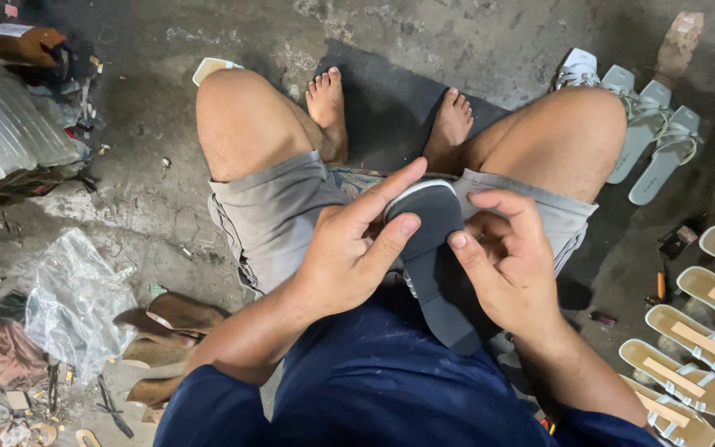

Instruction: The person assembles slippers by attaching black insoles to white slipper frames. They pick up a slipper frame, place an insole on it, and use a knife to trim the excess material around the edges. The person repeats this process for multiple slippers.

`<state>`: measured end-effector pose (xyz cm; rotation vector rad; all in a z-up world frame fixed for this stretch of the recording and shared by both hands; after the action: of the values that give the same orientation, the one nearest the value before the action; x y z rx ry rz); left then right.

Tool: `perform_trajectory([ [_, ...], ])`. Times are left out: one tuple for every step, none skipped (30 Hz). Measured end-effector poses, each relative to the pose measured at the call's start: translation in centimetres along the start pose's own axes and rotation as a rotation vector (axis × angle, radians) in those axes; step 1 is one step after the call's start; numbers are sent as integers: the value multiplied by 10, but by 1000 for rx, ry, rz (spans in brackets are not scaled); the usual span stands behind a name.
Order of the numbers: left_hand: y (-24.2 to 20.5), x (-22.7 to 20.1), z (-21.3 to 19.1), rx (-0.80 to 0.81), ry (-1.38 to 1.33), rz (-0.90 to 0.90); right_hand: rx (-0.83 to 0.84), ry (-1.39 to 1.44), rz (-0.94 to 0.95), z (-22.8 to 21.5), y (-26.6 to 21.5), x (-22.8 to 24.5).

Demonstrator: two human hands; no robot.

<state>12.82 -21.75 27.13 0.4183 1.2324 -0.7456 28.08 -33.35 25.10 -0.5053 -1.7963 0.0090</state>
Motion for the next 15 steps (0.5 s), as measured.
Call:
perform_trajectory([
  [0, 1, -1, -17, -16, 1, 4, 3, 8, 1, 0, -1],
  [0, 1, -1, -30, -35, 9, 7, 5, 16, 2, 1, -1],
  [0, 2, -2, -44, -54, 16, 11, 8, 24, 4, 2, -1],
  [0, 2, -3, -58, -73, 23, 13, 17, 41, 4, 3, -2],
  [0, 5, -4, -65, -71, 18, 15, 25, 59, 3, 4, -2],
  [1, 7, -6, -72, -69, 13, 17, 33, 77, 2, 5, -1],
  [2, 10, -8, -83, -67, 11, 76, 72, 129, 3, 5, -4],
  [3, 15, -13, -116, -131, 1, 135, 111, 182, -1, 3, -5],
  [5, 20, -21, -153, -194, -9, 198, 150, 234, -5, 1, -6],
  [7, 26, -29, -191, -258, -18, 277, 56, 185, -9, -2, -1],
  [9, 25, -43, -242, -225, 40, 358, -39, 134, -16, -7, 4],
  [11, 24, -58, -293, -191, 97, 438, -134, 81, -21, -13, 6],
  [9, 25, -71, -341, -160, 148, 443, -162, 199, -31, -18, -4],
  [8, 30, -79, -354, -303, 176, 449, -190, 316, -41, -23, -15],
  [10, 34, -86, -356, -447, 208, 444, -219, 430, -49, -27, -24],
])
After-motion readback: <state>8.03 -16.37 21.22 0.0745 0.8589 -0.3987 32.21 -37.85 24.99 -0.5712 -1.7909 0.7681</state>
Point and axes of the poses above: each hand's wrist, its own y-axis towards the middle knuckle, its own z-axis out of the palm, x = y × z, the point moved 8 cm from there along y, towards the middle knuckle, and after that the axes turned 14 degrees about -y, right-handed, at the moved point
